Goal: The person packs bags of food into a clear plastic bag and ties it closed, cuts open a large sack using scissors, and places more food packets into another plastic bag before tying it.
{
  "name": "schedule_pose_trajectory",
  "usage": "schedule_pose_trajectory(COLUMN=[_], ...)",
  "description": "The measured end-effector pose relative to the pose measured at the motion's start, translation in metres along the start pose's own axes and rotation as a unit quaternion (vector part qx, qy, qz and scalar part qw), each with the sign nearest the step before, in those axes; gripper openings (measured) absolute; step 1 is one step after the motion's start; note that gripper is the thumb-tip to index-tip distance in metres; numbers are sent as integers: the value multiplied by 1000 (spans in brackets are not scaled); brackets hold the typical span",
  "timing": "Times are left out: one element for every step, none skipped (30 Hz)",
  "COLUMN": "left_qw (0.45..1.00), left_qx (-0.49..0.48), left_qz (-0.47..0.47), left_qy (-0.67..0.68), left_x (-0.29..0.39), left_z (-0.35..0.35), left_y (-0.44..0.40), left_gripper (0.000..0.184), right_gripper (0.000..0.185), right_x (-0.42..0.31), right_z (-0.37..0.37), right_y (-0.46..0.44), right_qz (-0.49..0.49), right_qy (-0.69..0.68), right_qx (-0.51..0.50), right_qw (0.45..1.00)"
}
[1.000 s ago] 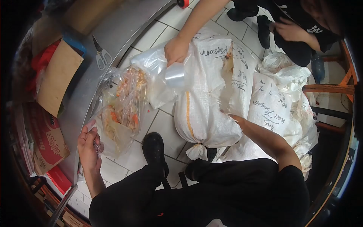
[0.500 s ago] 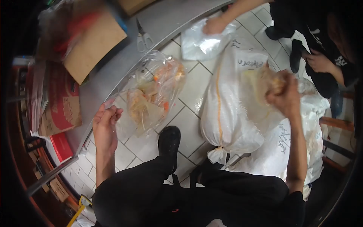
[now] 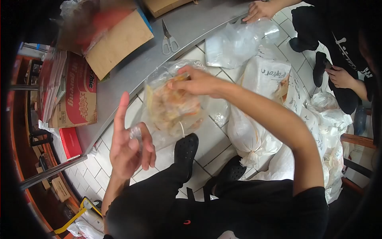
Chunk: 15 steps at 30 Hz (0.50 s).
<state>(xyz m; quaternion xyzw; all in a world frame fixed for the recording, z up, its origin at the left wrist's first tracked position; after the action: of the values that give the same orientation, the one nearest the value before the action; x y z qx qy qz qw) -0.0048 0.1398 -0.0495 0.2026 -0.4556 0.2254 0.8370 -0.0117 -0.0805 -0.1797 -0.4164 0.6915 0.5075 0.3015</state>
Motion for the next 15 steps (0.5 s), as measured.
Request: schedule_pose_trajectory(left_qw=[1000,998,998,999,999,1000,1000,999,998,997,997,996,995,993,993], left_qx=[-6,11,13,10,7,-1,-1,5,9,11,9,24,37,12,5], left_qz=[2,-20,-16,-2,10,20,22,34,47,63,62,74,86,117,113], left_qy=[14,52,52,43,33,20,20,27,34,44,47,42,37,23,25], left_x=[1,0,4,9,13,15,16,19,23,28,32,39,46,54,62], left_z=[2,-9,-13,-15,-17,-17,-20,-25,-31,-35,-37,-40,-43,-45,-47], left_y=[1,4,7,10,15,16,14,12,9,6,4,1,-3,-8,-12], left_gripper=[86,90,90,90,91,90,90,89,89,85,85,83,81,80,80], right_gripper=[72,72,72,72,73,74,74,78,82,82,84,86,77,68,78], right_x=[11,16,20,31,43,51,47,43,31,20,8,-5,-20,-35,-48], right_z=[11,17,21,17,9,0,-7,-18,-29,-37,-44,-52,-60,-70,-84], right_y=[-15,-27,-37,-50,-62,-67,-58,-45,-28,-9,12,35,58,82,103], right_qz=[-2,-36,-70,-72,-78,-83,-84,-82,-76,-75,-45,-13,-27,-39,-26], right_qy=[2,36,69,71,137,202,203,330,451,453,538,618,646,673,652], right_qx=[0,30,60,57,49,43,44,93,141,143,134,123,140,158,146], right_qw=[1000,998,993,993,986,975,975,936,878,877,831,777,750,722,743])
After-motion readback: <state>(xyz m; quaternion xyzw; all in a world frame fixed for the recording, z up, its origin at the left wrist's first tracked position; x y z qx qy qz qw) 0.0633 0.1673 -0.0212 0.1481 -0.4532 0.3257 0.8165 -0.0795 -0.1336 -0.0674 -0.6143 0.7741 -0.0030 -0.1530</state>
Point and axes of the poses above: each hand's wrist, its own y-axis away from the middle knuckle, its own z-axis out of the palm, x = y × z, the point moved 5 cm from there along -y, towards the middle knuckle, and after that the axes turned 6 degrees about y, right-handed, at the moved point
